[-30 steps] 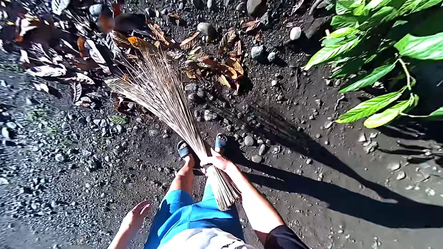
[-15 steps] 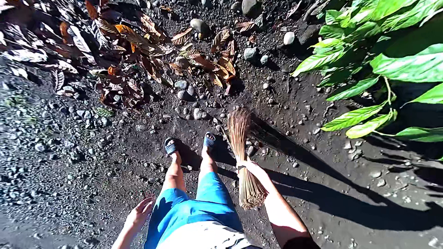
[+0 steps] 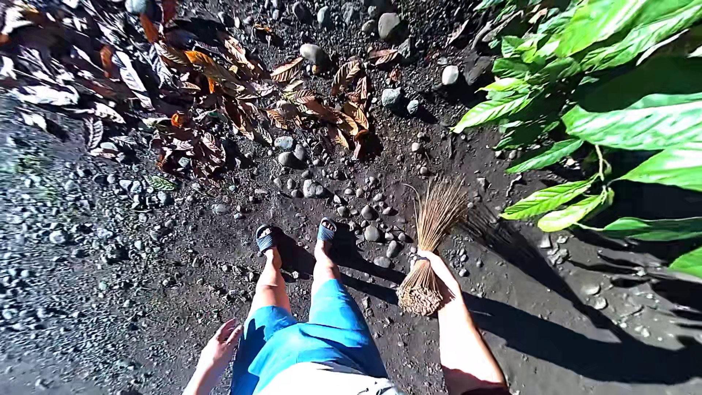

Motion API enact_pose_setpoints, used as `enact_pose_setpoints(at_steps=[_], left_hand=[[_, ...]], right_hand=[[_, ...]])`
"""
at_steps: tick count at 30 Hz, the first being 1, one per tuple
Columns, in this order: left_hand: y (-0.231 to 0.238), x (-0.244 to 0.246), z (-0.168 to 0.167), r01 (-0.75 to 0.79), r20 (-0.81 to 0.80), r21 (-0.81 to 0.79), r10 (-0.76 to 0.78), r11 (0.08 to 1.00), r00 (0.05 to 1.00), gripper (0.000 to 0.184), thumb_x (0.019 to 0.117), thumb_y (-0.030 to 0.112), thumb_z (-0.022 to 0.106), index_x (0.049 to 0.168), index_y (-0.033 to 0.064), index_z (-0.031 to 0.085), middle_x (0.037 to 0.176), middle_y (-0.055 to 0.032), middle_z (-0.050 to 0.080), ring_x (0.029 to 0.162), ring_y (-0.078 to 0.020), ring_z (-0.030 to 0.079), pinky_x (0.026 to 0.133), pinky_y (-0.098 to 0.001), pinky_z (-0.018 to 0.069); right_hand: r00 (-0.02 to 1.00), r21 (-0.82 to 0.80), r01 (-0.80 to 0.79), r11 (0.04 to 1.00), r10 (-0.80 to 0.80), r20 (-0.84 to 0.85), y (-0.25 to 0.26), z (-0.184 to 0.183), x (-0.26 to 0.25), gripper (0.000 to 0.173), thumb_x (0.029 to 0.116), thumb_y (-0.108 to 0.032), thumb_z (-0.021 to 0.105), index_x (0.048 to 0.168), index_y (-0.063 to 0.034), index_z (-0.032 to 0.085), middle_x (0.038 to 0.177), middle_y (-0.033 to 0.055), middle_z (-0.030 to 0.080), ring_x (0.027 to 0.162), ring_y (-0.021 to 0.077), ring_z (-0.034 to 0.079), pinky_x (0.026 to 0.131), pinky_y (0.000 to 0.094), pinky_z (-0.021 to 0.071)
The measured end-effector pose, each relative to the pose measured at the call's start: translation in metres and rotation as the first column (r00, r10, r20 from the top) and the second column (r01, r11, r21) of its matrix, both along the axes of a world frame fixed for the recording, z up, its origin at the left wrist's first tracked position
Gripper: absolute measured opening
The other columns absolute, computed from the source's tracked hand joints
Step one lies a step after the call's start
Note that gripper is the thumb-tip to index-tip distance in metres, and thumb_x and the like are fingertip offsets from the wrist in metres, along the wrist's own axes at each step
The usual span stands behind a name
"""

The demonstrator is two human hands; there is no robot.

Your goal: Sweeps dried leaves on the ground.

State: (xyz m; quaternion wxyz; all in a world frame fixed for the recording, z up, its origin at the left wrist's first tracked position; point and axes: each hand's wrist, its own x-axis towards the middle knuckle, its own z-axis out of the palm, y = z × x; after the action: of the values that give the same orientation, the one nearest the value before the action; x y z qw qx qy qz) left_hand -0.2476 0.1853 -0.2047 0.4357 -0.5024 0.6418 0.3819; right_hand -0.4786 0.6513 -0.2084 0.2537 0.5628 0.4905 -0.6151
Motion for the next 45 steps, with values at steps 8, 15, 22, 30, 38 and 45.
enact_pose_setpoints(at_steps=[8,15,22,30,38,45], left_hand=[[0.044,-0.012,0.002,0.005,-0.052,0.072,-0.001,0.997,0.999,0.093,0.0959,0.041,0.069,0.165,0.0116,0.015,0.160,-0.0243,0.037,0.146,-0.0367,0.042,0.119,-0.0552,0.0354],[0.038,-0.063,-0.005,0.112,-0.105,0.132,-0.098,0.985,0.990,0.085,0.1020,0.042,0.062,0.166,0.0131,0.014,0.165,-0.0244,0.027,0.151,-0.0402,0.033,0.121,-0.0591,0.0287],[-0.004,-0.087,-0.019,0.039,-0.177,0.052,-0.029,0.998,0.984,0.068,0.1067,0.034,0.056,0.164,0.0128,0.025,0.158,-0.0245,0.042,0.142,-0.0398,0.046,0.115,-0.0562,0.0385],[-0.042,-0.093,-0.016,0.221,-0.051,0.023,-0.220,0.975,0.974,0.068,0.1073,0.037,0.055,0.163,0.0137,0.025,0.153,-0.0259,0.047,0.138,-0.0453,0.050,0.111,-0.0637,0.0397],[-0.073,-0.105,-0.026,0.089,-0.069,0.046,-0.086,0.995,0.994,0.063,0.1086,0.034,0.052,0.162,0.0111,0.029,0.153,-0.0243,0.049,0.141,-0.0419,0.048,0.114,-0.0601,0.0369],[-0.099,-0.086,-0.035,0.022,-0.065,0.061,-0.018,0.998,0.998,0.060,0.1077,0.032,0.054,0.159,0.0085,0.036,0.149,-0.0248,0.053,0.139,-0.0406,0.051,0.116,-0.0583,0.0372]], right_hand=[[0.768,-0.478,-0.614,0.628,0.616,-0.177,-0.235,-0.085,-0.088,0.038,0.1015,-0.010,0.054,0.137,-0.0026,0.041,0.084,0.0104,0.061,0.064,0.0158,0.062,0.061,0.0311,0.0563],[0.700,-0.403,-0.696,0.594,0.687,-0.196,-0.119,0.012,-0.028,0.100,0.0870,0.002,0.062,0.162,-0.0161,-0.002,0.090,0.0090,0.061,0.065,0.0186,0.066,0.057,0.0341,0.0592],[0.710,-0.027,-0.649,0.760,0.618,0.338,-0.034,0.052,0.061,0.105,0.0928,0.002,0.064,0.164,-0.0258,-0.009,0.129,0.0243,0.054,0.075,0.0241,0.062,0.064,0.0411,0.0547],[0.525,-0.177,-0.846,0.503,0.843,-0.115,-0.160,-0.013,0.006,0.119,0.0776,0.008,0.078,0.166,-0.0182,0.002,0.159,0.0252,0.036,0.123,0.0330,0.061,0.096,0.0485,0.0556],[0.847,0.093,-0.527,0.845,0.511,0.149,-0.070,0.036,-0.004,0.109,0.0902,0.007,0.064,0.164,-0.0293,-0.007,0.124,0.0184,0.056,0.083,0.0270,0.066,0.064,0.0444,0.0578],[0.970,-0.211,-0.242,0.947,0.241,-0.032,-0.242,-0.062,-0.157,0.016,0.1065,-0.008,0.041,0.117,0.0003,0.049,0.076,0.0060,0.056,0.060,0.0125,0.058,0.058,0.0272,0.0547]])
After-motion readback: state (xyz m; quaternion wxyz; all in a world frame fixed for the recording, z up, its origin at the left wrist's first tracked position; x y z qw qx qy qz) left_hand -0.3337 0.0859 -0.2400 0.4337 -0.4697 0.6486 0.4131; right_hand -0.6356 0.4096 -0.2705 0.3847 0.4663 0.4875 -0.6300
